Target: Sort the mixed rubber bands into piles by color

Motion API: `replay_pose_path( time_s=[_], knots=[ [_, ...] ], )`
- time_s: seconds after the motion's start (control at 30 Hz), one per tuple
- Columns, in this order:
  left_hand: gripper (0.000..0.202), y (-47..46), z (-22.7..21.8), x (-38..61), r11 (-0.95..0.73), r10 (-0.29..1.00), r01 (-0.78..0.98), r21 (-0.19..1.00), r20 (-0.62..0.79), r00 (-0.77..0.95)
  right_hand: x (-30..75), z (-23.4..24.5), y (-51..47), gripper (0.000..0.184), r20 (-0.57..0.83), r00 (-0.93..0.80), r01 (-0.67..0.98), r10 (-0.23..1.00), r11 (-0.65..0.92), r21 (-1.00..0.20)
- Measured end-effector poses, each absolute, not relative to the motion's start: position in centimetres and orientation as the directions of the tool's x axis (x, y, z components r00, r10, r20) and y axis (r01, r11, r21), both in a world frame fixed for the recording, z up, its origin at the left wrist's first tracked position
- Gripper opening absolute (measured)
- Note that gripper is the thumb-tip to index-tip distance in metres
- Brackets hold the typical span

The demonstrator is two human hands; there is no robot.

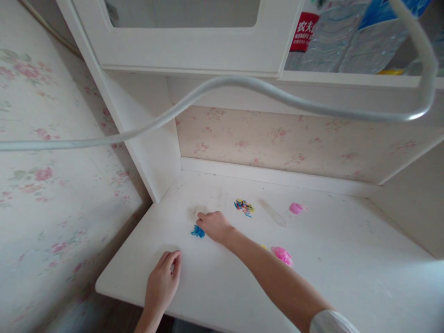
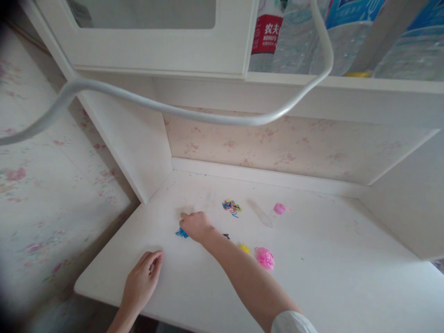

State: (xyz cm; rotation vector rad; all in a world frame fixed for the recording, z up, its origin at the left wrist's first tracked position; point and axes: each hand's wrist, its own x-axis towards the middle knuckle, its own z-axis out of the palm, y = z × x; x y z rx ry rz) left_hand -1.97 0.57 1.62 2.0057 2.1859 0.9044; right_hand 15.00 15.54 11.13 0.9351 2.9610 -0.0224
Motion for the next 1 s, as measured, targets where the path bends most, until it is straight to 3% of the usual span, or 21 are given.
replay_pose_path(
  time_s=[0.2,0.3,0.43,0.5,0.6,0.7,1.0],
  knots=[
    [0.025,0.7,1.8,-1.8,-0.001,0.936,0.863,0.505,0.304,-0.177,22.2,12.9,10.8,0.031,0.081,-0.646,0.749,0.759,0.651,-0.122],
    [0.028,1.3,3.0,-0.6,-0.041,0.948,0.819,0.573,0.28,-0.149,27.3,11.2,6.4,0.036,0.196,-0.356,0.729,0.914,0.403,-0.553],
    [0.029,3.4,6.1,3.2,-0.147,0.971,0.792,0.593,0.239,0.002,34.3,5.9,0.9,0.042,0.109,0.128,0.664,0.986,-0.004,-0.748],
    [0.029,4.9,7.8,5.8,-0.202,0.971,0.804,0.559,0.22,0.091,37.2,3.2,-1.1,0.047,0.009,0.349,0.624,0.937,-0.225,-0.748],
    [0.03,7.7,9.7,9.7,-0.259,0.965,0.847,0.463,0.156,0.21,39.7,0.7,-2.8,0.05,-0.091,0.497,0.562,0.863,-0.4,-0.724],
    [0.03,10.8,10.2,13.1,-0.227,0.973,0.913,0.339,0.041,0.227,40.0,0.3,-3.0,0.049,-0.088,0.488,0.565,0.869,-0.391,-0.727],
    [0.041,17.3,7.9,18.9,-0.167,0.983,0.964,0.206,-0.035,0.178,39.2,0.6,-2.4,0.044,-0.025,0.372,0.649,0.928,-0.279,-0.708]
  ],
)
